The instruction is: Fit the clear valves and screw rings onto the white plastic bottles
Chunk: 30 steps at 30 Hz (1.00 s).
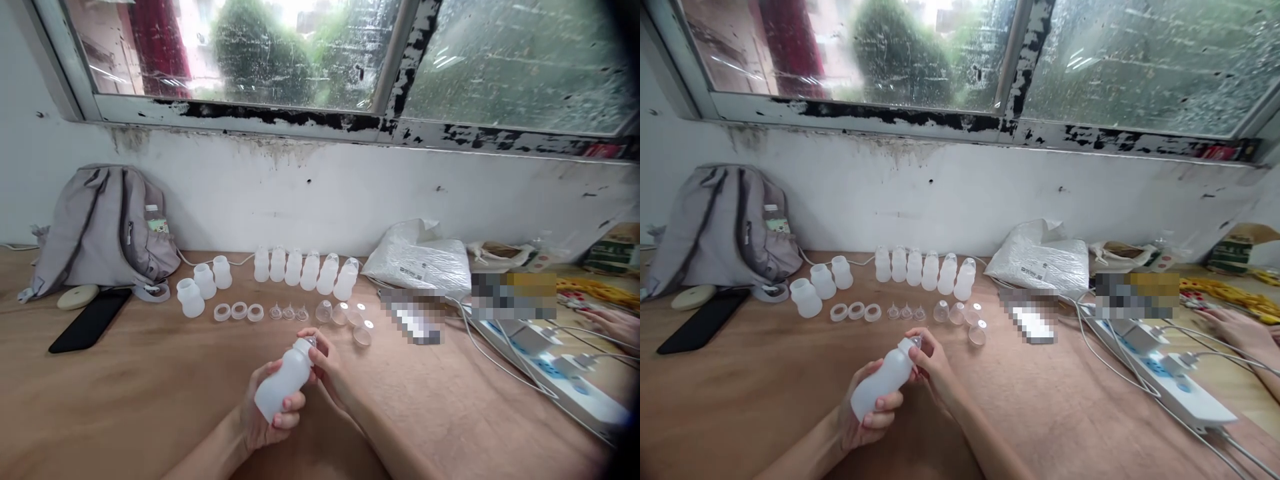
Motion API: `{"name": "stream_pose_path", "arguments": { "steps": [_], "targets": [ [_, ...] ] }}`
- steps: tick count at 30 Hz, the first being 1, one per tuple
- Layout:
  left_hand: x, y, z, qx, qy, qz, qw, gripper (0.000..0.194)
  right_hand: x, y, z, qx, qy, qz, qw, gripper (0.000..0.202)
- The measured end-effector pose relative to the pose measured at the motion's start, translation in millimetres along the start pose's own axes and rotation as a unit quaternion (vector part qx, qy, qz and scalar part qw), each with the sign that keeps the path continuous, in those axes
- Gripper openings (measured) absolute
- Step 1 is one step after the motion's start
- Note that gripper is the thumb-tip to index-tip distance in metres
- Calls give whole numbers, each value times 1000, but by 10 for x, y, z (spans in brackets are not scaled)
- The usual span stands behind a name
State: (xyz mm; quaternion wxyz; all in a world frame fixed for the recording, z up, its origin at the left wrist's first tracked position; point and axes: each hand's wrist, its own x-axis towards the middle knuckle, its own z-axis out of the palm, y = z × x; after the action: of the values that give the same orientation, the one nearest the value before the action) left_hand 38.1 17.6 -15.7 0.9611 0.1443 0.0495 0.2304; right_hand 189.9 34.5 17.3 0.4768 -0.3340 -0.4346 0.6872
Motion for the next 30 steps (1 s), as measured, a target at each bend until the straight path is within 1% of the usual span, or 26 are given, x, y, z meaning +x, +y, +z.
{"name": "stream_pose_path", "arguments": {
  "steps": [2,5,7,10,15,23,27,30],
  "targets": [
    [11,66,7,34,21,7,999,44,41,23,-55,-8,0,2,1000,34],
    [12,146,18,103,68,3,992,42,92,65,-135,1,-6,8,1000,28],
    [1,173,30,134,82,1,988,43,115,91,-174,19,-2,8,1000,25],
    [-21,178,65,156,85,-1,984,45,136,119,-199,40,14,-2,999,26],
    [-36,154,117,194,101,-9,976,45,138,123,-205,37,25,-10,999,25],
    [-10,111,103,218,118,3,969,46,141,71,-274,14,52,-26,998,23],
    [-6,109,97,211,105,-4,972,48,147,51,-302,17,33,-26,999,18],
    [-10,104,107,215,90,12,972,47,144,33,-326,22,5,-15,1000,15]
  ]
}}
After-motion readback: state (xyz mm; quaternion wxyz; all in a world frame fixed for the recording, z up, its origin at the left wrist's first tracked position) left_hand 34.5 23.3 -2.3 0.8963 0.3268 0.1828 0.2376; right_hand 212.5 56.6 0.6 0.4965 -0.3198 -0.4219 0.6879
